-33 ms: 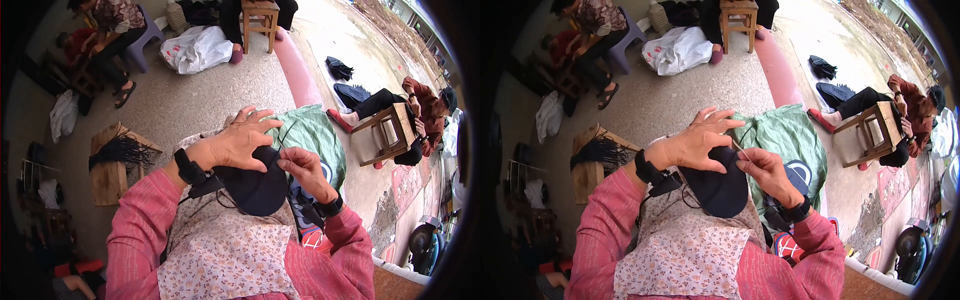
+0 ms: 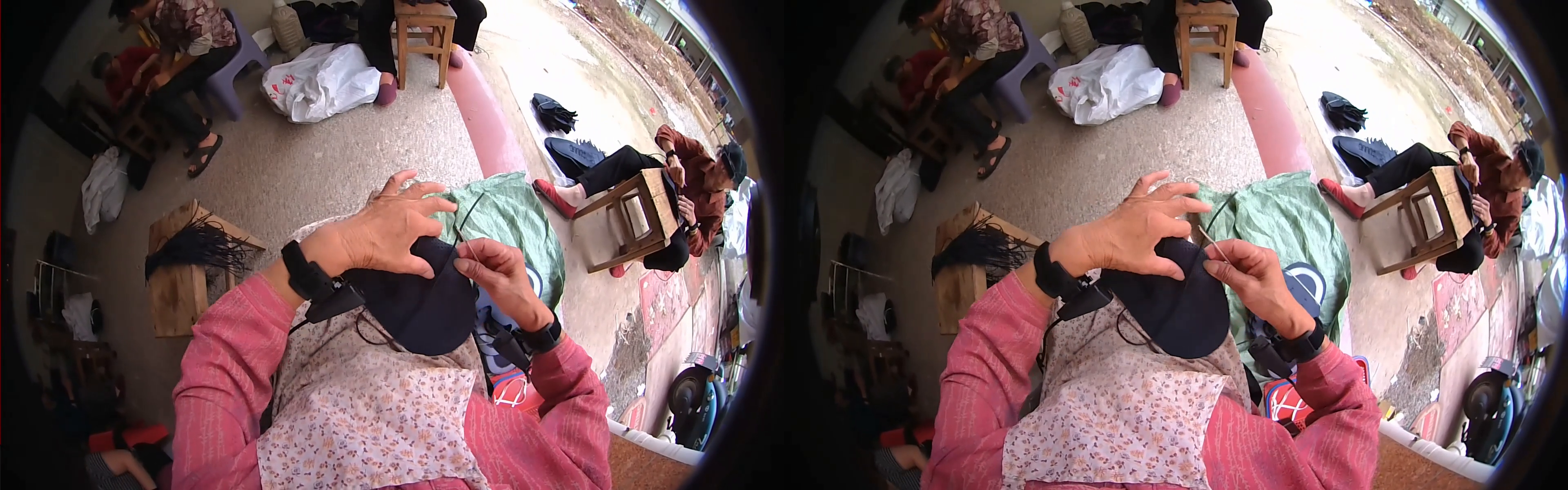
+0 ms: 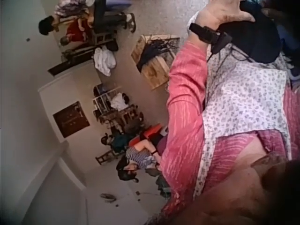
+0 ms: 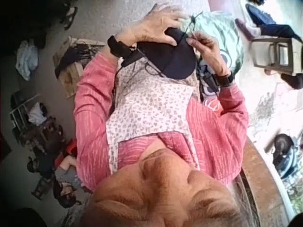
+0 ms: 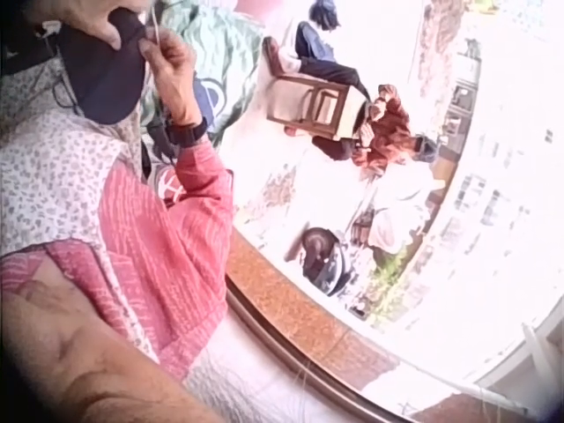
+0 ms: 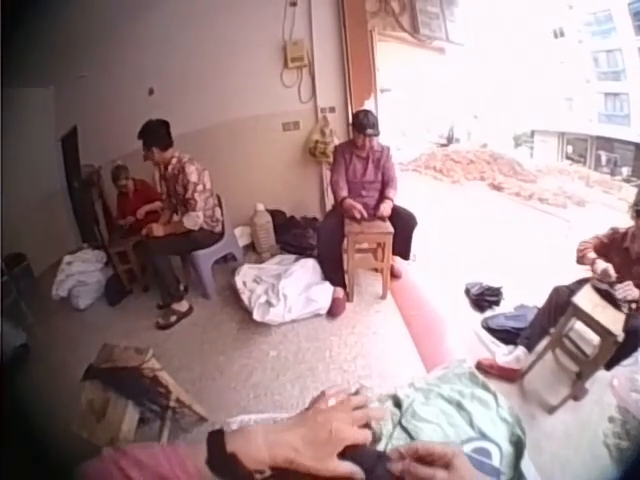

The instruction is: The recorder is hand-sewing components for a shoe upper, specifically threading a cord through pre-cut holes in black material.

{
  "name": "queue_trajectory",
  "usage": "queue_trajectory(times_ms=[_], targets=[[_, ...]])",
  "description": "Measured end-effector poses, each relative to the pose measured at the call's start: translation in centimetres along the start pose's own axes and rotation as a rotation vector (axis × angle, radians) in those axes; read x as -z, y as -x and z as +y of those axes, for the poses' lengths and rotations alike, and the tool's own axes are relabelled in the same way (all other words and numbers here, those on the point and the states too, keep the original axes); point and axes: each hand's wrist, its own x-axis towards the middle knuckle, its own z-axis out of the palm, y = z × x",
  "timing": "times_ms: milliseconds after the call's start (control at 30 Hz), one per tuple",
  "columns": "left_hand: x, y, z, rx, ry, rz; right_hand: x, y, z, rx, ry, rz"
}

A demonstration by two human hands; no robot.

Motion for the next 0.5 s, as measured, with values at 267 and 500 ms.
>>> queue_trajectory(times_ms=[267,500], targets=[[3.7,2.4,0.8,0.824,1.313,0.087,2.0,-1.5,-3.5,0.071,0.058,0.382],[-4.9,9.0,3.0,1.034,1.806,0.446,2.9,-1.0,0.1,0.069,0.253,0.280]])
